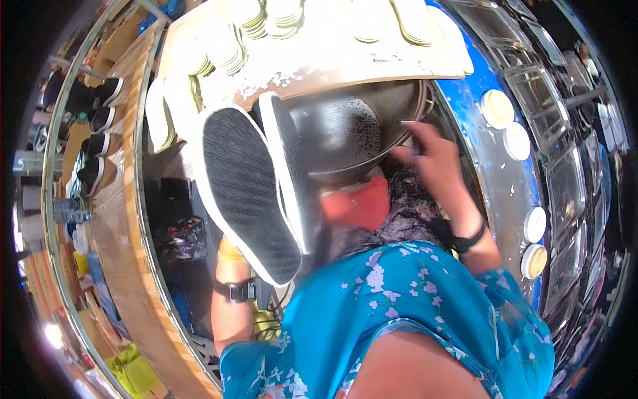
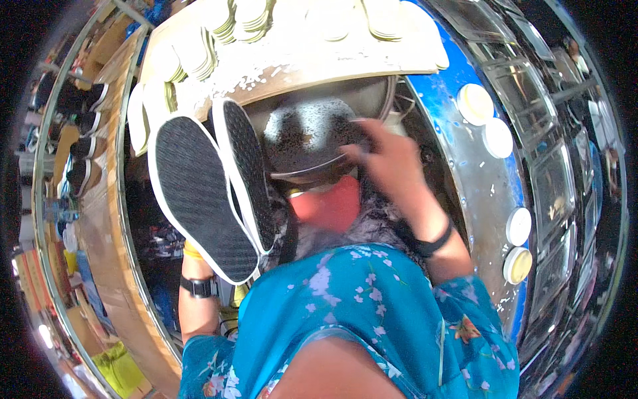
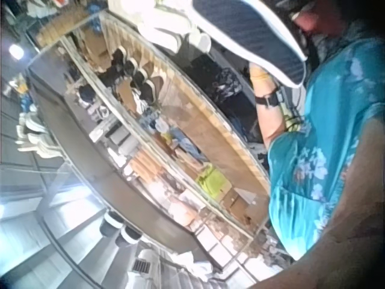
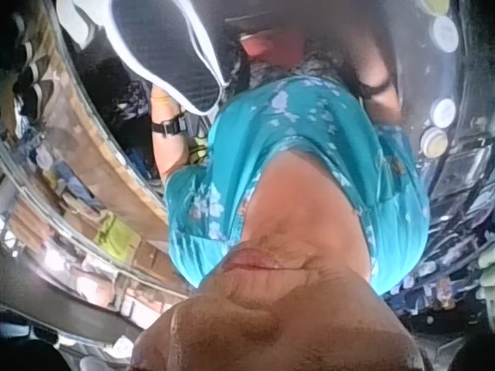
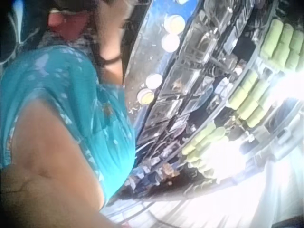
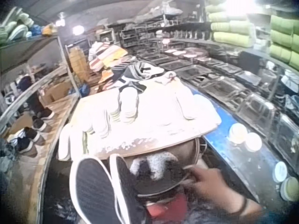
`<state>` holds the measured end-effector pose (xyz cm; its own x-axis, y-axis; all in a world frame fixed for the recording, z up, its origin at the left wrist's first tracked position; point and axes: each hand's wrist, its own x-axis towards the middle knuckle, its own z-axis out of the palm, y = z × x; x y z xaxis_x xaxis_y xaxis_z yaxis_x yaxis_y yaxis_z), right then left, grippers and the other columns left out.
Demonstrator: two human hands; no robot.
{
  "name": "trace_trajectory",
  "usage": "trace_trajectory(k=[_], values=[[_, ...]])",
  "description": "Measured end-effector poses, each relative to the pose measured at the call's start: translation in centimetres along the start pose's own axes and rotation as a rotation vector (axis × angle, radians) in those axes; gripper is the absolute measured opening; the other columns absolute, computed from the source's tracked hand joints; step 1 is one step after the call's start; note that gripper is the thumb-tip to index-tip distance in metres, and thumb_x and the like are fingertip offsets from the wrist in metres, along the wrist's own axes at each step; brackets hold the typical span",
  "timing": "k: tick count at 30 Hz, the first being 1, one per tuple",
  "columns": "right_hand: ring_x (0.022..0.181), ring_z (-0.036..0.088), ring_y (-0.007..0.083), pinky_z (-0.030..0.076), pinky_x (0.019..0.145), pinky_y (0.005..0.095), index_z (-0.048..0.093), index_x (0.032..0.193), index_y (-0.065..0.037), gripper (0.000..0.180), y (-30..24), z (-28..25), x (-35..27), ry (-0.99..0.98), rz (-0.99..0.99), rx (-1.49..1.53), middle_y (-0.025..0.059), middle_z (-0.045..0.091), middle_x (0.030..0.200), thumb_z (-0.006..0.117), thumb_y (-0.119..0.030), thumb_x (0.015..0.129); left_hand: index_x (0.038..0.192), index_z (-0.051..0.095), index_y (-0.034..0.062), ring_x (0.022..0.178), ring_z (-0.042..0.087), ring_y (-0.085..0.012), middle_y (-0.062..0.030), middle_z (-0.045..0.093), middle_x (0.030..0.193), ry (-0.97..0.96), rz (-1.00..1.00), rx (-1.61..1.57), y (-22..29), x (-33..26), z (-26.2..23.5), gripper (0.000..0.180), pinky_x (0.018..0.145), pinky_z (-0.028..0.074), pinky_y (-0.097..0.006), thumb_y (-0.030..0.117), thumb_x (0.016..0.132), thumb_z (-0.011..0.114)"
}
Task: Inserting insoles into shoes and trimming excess threads in a shoe factory.
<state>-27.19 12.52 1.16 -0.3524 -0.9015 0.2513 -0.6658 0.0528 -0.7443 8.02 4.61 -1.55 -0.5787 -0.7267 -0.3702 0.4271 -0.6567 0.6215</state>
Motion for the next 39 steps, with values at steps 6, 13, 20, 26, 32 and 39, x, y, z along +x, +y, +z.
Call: trace_trajectory(k=[6,13,20,26,32,39], values=[[0.09,0.059,0.036,0.045,0.076,0.0387,0.055,0.107,-0.003,0.046,11.7,-12.6,-8.5,0.293,0.707,-0.64,0.0245,0.061,0.092,0.065,-0.035,0.074,0.116,0.048,0.0008,0.098,0.054,-0.0214,-0.01,0.055,0.11,-0.019,0.023,-0.082,0.0,0.1,-0.2,0.04,0.083,0.046,-0.031,0.029,0.088,0.05],[0.093,0.056,0.0368,0.043,0.081,0.0423,0.054,0.109,-0.004,0.047,16.3,-16.8,-12.9,-0.165,1.051,-1.026,0.0237,0.059,0.096,0.057,-0.033,0.072,0.116,0.048,0.0008,0.098,0.054,-0.0214,-0.01,0.055,0.11,-0.061,0.002,-0.131,-0.6,1.0,0.5,0.041,0.083,0.046,-0.032,0.029,0.088,0.05],[0.09,0.06,0.0288,0.047,0.074,0.0354,0.051,0.116,-0.005,0.051,5.2,-7.6,-2.3,-0.138,0.343,-0.15,0.017,0.062,0.098,0.063,-0.028,0.073,0.114,0.05,-0.0004,0.094,0.057,-0.0214,-0.011,0.058,0.106,-0.113,0.181,0.043,-0.4,4.2,2.6,0.037,0.081,0.046,-0.03,0.025,0.088,0.05],[0.108,0.047,0.0331,0.039,0.091,0.0385,0.048,0.117,0.0,0.059,-3.2,5.3,2.2,-0.29,-0.049,0.224,0.0233,0.048,0.117,0.065,-0.031,0.07,0.102,0.053,-0.0059,0.092,0.056,-0.0366,-0.026,0.057,0.097,0.204,0.551,1.756,-1.2,10.4,7.9,0.027,0.08,0.045,-0.04,0.013,0.082,0.05],[0.092,0.056,0.034,0.044,0.081,0.039,0.06,0.097,0.0,0.049,1.2,3.0,7.3,-0.702,0.086,-0.091,0.0205,0.06,0.095,0.057,-0.042,0.073,0.108,0.051,-0.0077,0.068,0.061,-0.0308,-0.0215,0.06,0.076,-0.309,0.067,1.982,5.5,9.2,13.5,0.043,0.064,0.048,-0.035,0.025,0.082,0.057],[0.094,0.054,0.0327,0.043,0.082,0.039,0.059,0.102,-0.003,0.041,5.7,1.6,23.5,-0.347,-0.122,-0.38,0.0159,0.059,0.1,0.063,-0.027,0.069,0.106,0.054,-0.0038,0.087,0.058,-0.0331,-0.0211,0.059,0.095,-0.37,0.435,1.855,9.2,25.4,18.0,0.044,0.078,0.046,-0.034,0.029,0.077,0.062]])
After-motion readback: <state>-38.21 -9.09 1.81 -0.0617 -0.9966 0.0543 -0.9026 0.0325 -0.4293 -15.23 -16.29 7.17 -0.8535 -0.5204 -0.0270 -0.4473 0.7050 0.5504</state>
